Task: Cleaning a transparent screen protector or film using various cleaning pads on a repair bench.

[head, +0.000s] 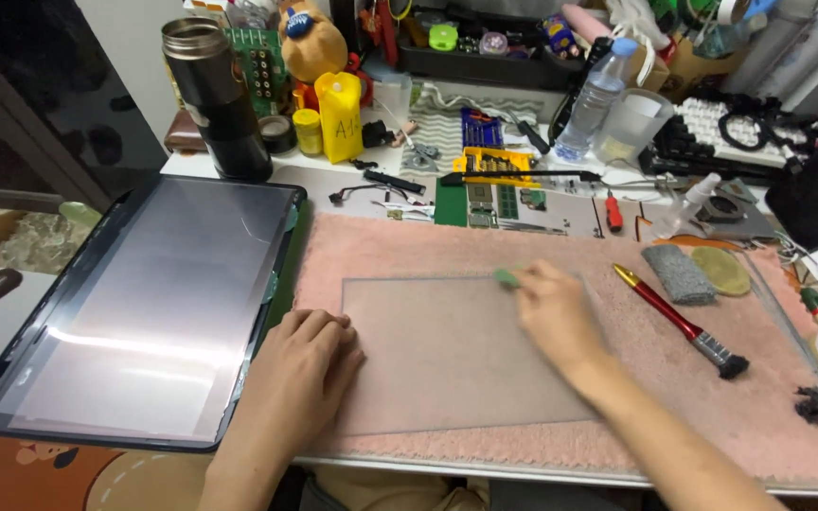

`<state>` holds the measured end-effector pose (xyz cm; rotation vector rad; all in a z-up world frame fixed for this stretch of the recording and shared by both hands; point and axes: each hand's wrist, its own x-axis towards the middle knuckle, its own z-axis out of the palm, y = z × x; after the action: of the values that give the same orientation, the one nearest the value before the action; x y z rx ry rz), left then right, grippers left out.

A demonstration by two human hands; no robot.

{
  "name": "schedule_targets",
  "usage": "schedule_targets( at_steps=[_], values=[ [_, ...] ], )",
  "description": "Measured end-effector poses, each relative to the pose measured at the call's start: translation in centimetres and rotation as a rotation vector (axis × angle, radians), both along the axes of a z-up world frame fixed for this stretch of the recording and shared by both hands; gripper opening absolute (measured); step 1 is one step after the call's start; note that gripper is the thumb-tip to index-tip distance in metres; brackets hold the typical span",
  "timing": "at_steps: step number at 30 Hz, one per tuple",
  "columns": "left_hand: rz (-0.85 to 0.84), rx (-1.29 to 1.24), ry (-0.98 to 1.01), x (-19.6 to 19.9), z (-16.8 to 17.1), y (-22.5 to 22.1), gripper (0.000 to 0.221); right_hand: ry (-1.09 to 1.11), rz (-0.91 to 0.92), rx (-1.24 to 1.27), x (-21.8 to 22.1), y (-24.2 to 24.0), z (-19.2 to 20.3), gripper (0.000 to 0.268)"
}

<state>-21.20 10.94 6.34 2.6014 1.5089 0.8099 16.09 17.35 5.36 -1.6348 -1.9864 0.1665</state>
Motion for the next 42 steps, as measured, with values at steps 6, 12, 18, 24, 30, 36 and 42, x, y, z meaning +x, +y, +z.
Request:
schedule_targets(
  at_steps=[6,12,18,24,30,36,42],
  values=[
    [-0.090,-0.051,-0.049,-0.9,0.1,0.4,0.024,-0.083,-0.094,0.112,8.9,0.5,-1.7,0.028],
    [-0.165,-0.263,-0.127,-2.6,1.9,1.3,0.043,-0.037,-0.179,-0.022,7.0,1.0,0.6,0.028],
    [-0.022,-0.428,-0.164,-0.4,5.3,0.3,0.080,0.251,0.095,0.074,-5.6,0.5,0.8,0.019],
    [-0.082,-0.460,-0.282,-0.2,5.2,0.3,0.139,0.257,0.301,-0.032,-16.6,-1.6,0.9,0.025],
    [-0.174,-0.433,-0.245,-1.1,1.8,1.9,0.144,0.170,0.407,-0.009,-18.3,-2.4,-1.1,0.028],
    [-0.100,-0.513,-0.200,-1.0,3.0,1.1,0.137,0.117,0.254,-0.011,-11.9,-2.3,0.1,0.032],
    [-0.082,-0.531,-0.191,-1.1,2.8,1.3,0.137,0.008,-0.017,0.037,0.5,-3.6,1.9,0.026]
  ],
)
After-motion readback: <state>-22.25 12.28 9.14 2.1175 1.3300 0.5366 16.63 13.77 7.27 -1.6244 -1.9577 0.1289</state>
